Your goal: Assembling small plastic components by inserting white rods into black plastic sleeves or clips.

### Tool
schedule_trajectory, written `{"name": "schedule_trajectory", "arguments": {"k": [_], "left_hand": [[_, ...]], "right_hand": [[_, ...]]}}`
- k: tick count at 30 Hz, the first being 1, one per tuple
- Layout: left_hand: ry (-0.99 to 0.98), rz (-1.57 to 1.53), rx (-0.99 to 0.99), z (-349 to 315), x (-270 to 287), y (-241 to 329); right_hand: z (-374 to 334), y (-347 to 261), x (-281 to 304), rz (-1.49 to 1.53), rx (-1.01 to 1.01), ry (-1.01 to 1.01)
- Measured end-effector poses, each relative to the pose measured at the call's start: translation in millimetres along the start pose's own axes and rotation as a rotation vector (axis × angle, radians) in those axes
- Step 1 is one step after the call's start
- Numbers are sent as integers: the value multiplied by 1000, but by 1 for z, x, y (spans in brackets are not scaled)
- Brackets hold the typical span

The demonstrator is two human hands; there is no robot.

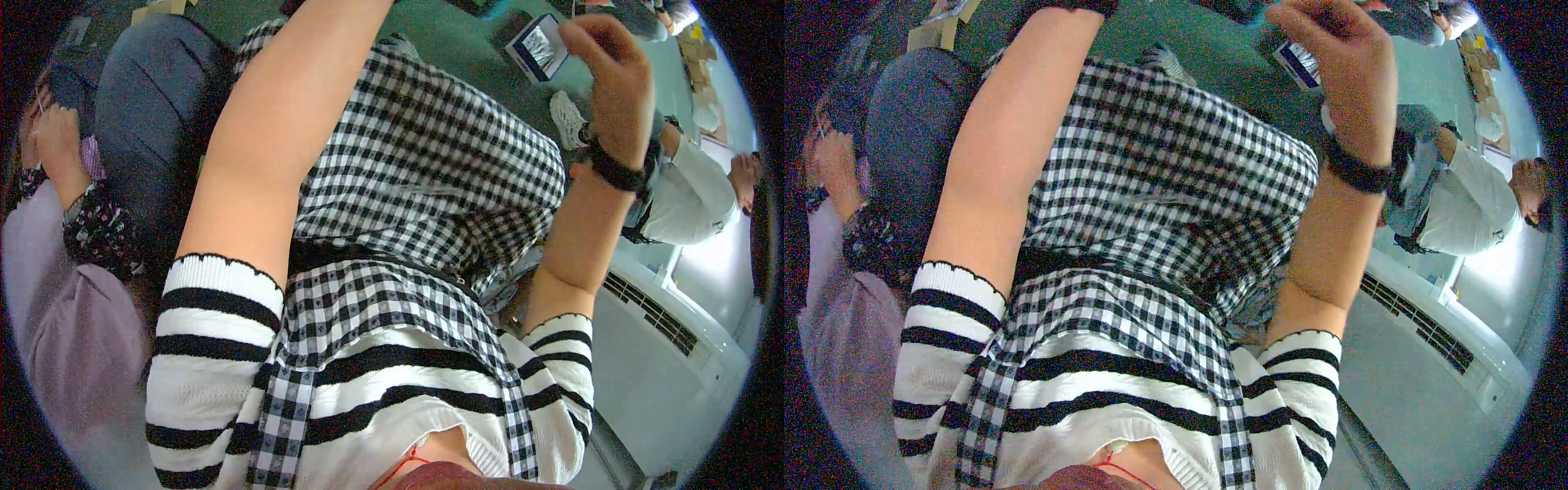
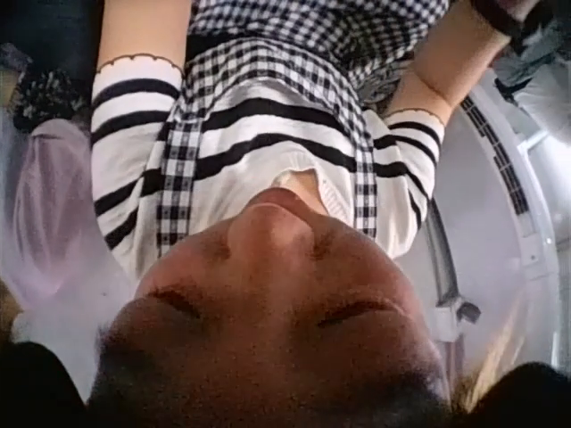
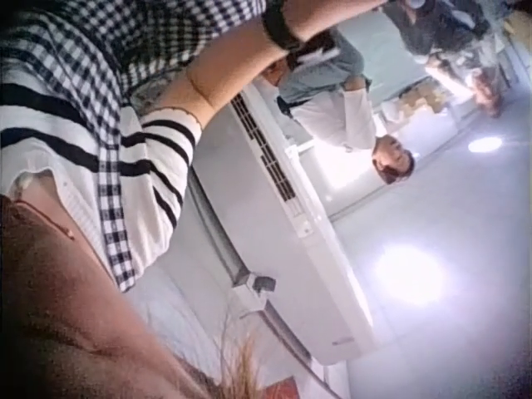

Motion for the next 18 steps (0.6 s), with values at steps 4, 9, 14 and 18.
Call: {"name": "schedule_trajectory", "arguments": {"k": [4, 9, 14, 18], "left_hand": [[-5, 35, -10, -4, 5, -2], [31, 5, -7, -7, 0, -2], [52, 31, 15, -10, -3, 0], [38, 28, 33, -7, -1, 0]], "right_hand": [[-43, -26, -17, 35, -40, -289], [-103, -38, -56, -34, 116, -599], [-120, -35, -70, -137, 191, -687], [-118, -31, -73, -206, 301, -696]]}}
Point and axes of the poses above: each hand's wrist, its own z-axis towards the middle knuckle, its own x-axis out of the back of the hand, y = z × x, the point moved 4 cm from there along z, towards the middle knuckle, and after that the axes turned 14 degrees about x, right-handed, at the moved point
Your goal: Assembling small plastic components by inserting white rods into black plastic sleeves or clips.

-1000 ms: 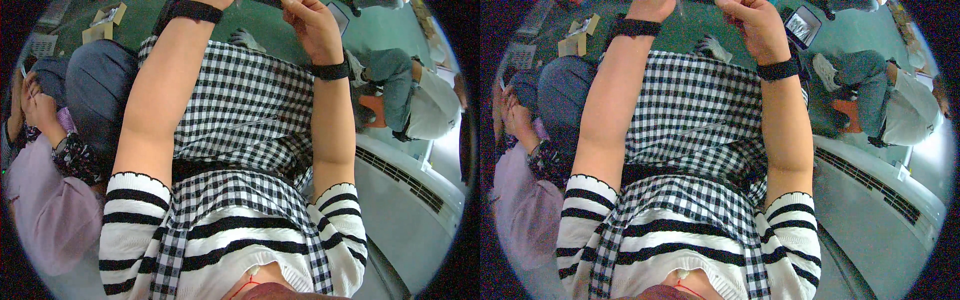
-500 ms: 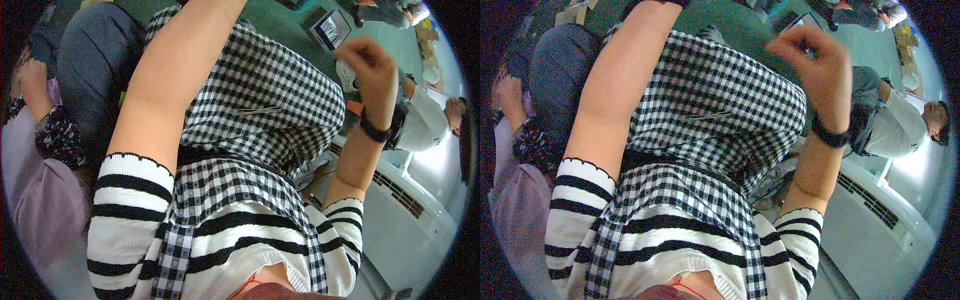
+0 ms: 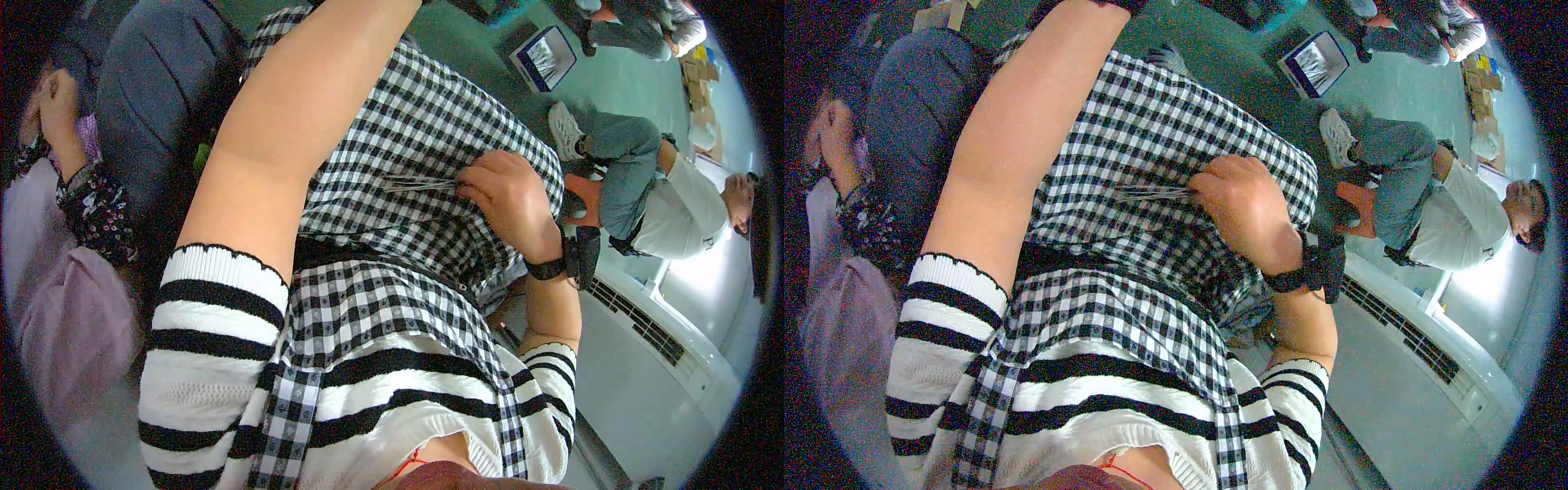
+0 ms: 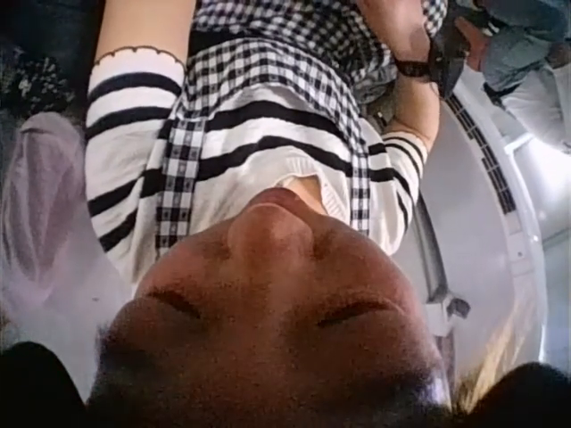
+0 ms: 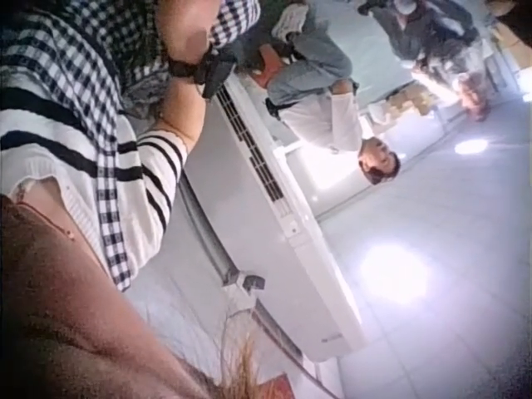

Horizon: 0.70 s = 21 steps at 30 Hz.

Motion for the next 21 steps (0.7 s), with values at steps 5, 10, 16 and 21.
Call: {"name": "schedule_trajectory", "arguments": {"k": [5, 10, 16, 21], "left_hand": [[-26, -7, -5, 6, -2, -2], [-36, -12, 26, -4, -4, -3], [-107, -16, 22, -4, -5, -3], [-148, -17, 23, -3, -4, -3]], "right_hand": [[-2, 18, 18, 109, -86, 58], [7, 18, 23, 109, -124, 73], [15, 4, -19, 86, 45, -71], [14, 7, -24, 96, 74, -96]]}}
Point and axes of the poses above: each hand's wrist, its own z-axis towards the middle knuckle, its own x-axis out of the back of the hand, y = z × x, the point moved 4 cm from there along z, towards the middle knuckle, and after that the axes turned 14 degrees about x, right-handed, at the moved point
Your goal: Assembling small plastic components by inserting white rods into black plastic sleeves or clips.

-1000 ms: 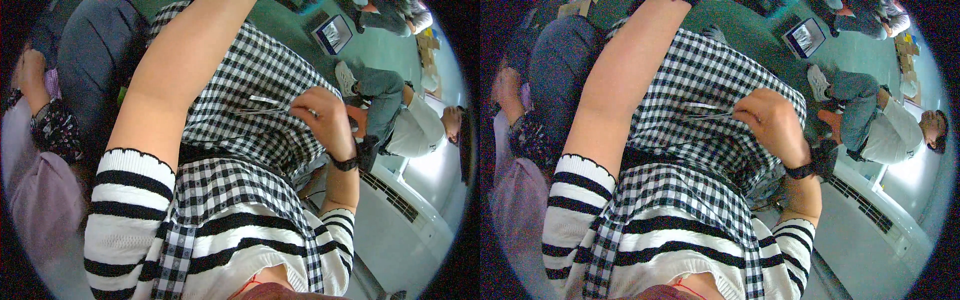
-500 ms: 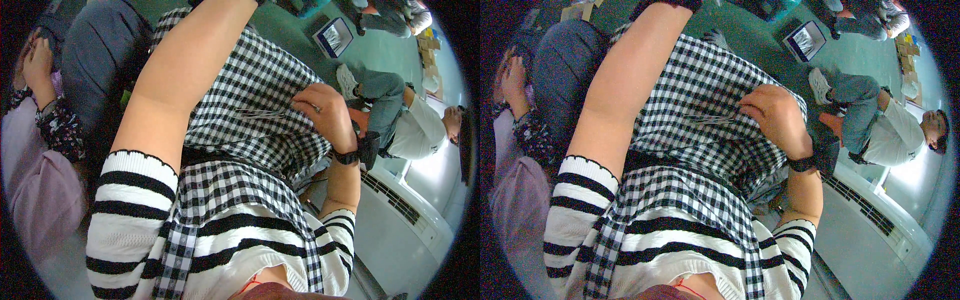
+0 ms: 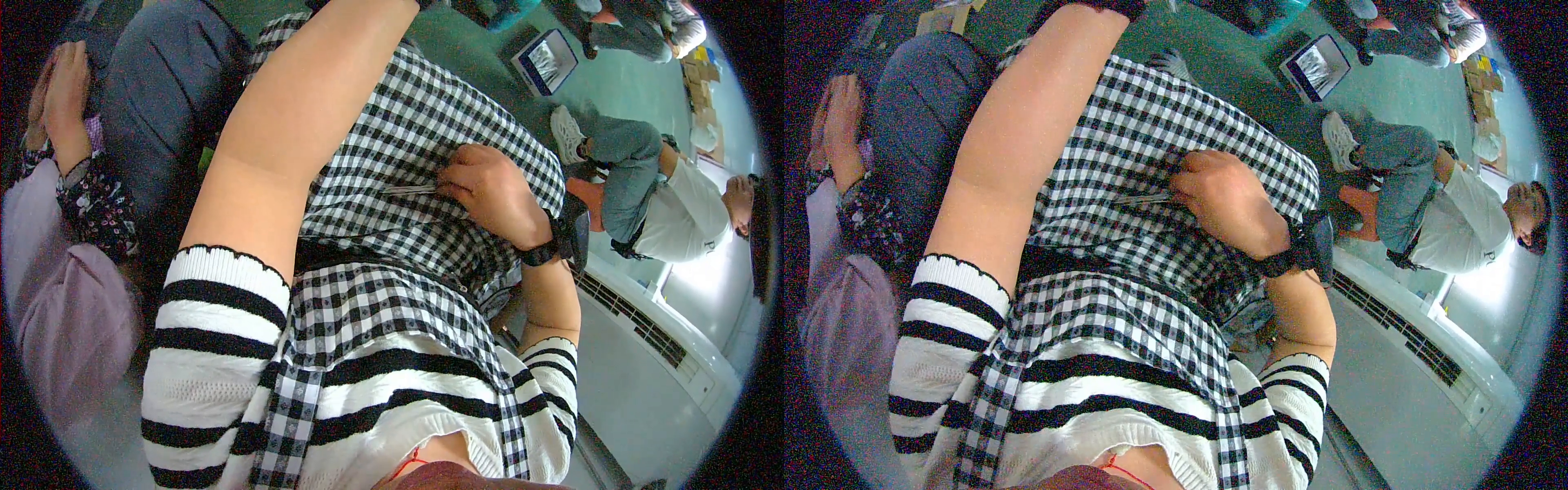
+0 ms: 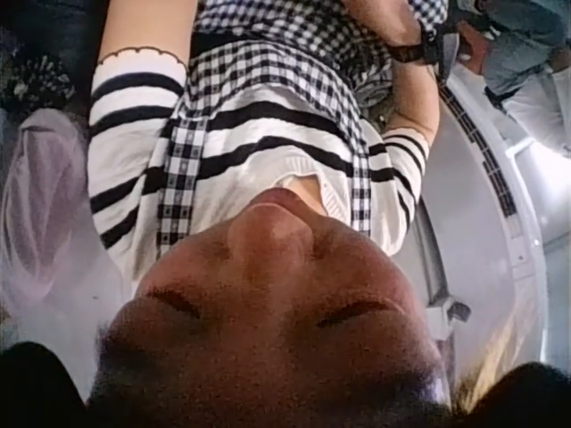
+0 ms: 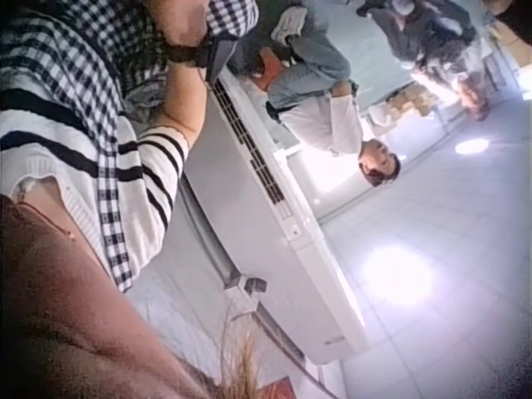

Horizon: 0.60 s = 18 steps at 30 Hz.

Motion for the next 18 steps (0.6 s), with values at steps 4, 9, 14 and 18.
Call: {"name": "schedule_trajectory", "arguments": {"k": [4, 9, 14, 18], "left_hand": [[46, 8, 23, -6, -3, 4], [80, 144, -34, -1, -8, 3], [-92, 112, 147, 13, 0, -10], [-232, 341, 126, 7, -21, -18]], "right_hand": [[1, -3, 2, 15, -24, -1], [1, 1, 20, 43, -67, 24], [16, 21, 89, 54, -182, 487], [6, 68, 135, 270, -309, 886]]}}
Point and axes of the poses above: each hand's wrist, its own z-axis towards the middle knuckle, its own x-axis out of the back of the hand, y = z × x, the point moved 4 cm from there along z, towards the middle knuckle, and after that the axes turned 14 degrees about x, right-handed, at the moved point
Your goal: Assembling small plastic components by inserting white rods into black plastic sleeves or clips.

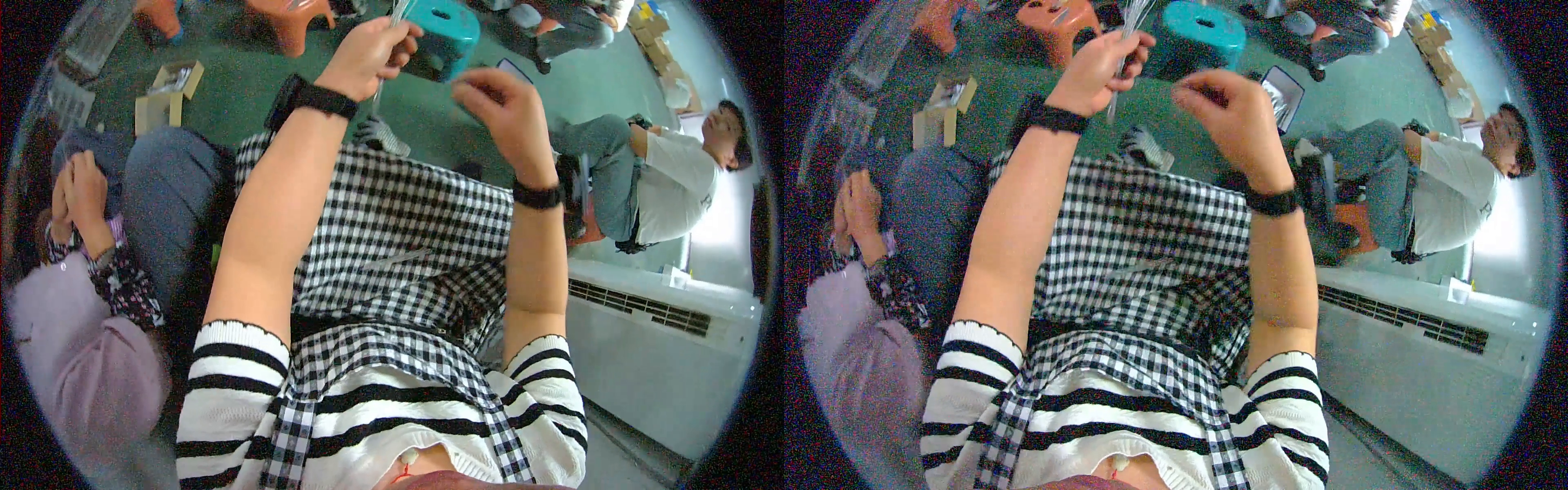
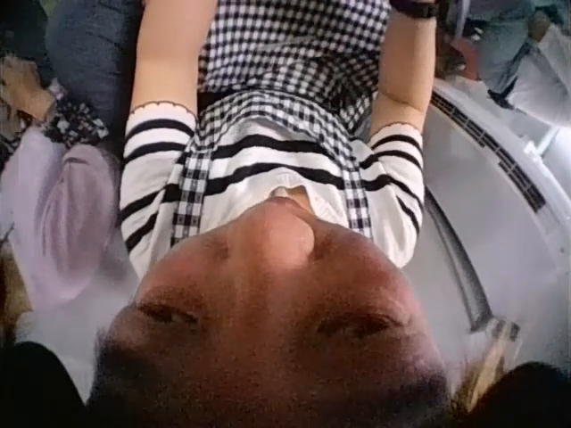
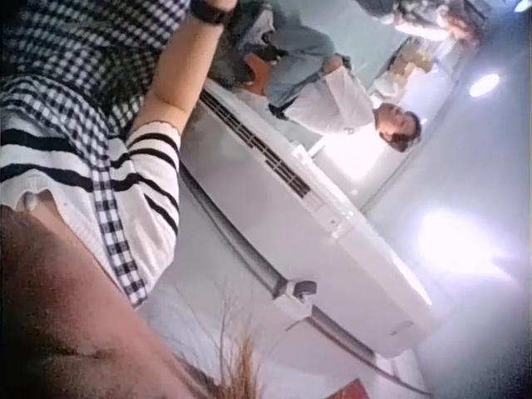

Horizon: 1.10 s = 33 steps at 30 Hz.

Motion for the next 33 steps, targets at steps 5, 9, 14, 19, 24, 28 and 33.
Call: {"name": "schedule_trajectory", "arguments": {"k": [5, 9, 14, 19, 24, 28, 33], "left_hand": [[-138, 69, 153, -4, -17, -9], [-183, 166, 183, -8, -24, -11], [-191, 249, 242, -8, -35, -14], [-203, 330, 251, -2, -36, -26], [-187, 241, 260, -5, -36, -23], [-150, 255, 274, -6, -33, -24], [-141, 268, 306, -8, -28, -24]], "right_hand": [[4, 89, 0, 501, -208, 327], [2, 90, -17, 695, -279, 364], [4, 80, -23, 751, -200, 365], [1, 86, -25, 792, -206, 444], [-1, 90, -23, 725, -217, 499], [-2, 92, -18, 742, -222, 610], [-5, 106, -9, 835, -206, 775]]}}
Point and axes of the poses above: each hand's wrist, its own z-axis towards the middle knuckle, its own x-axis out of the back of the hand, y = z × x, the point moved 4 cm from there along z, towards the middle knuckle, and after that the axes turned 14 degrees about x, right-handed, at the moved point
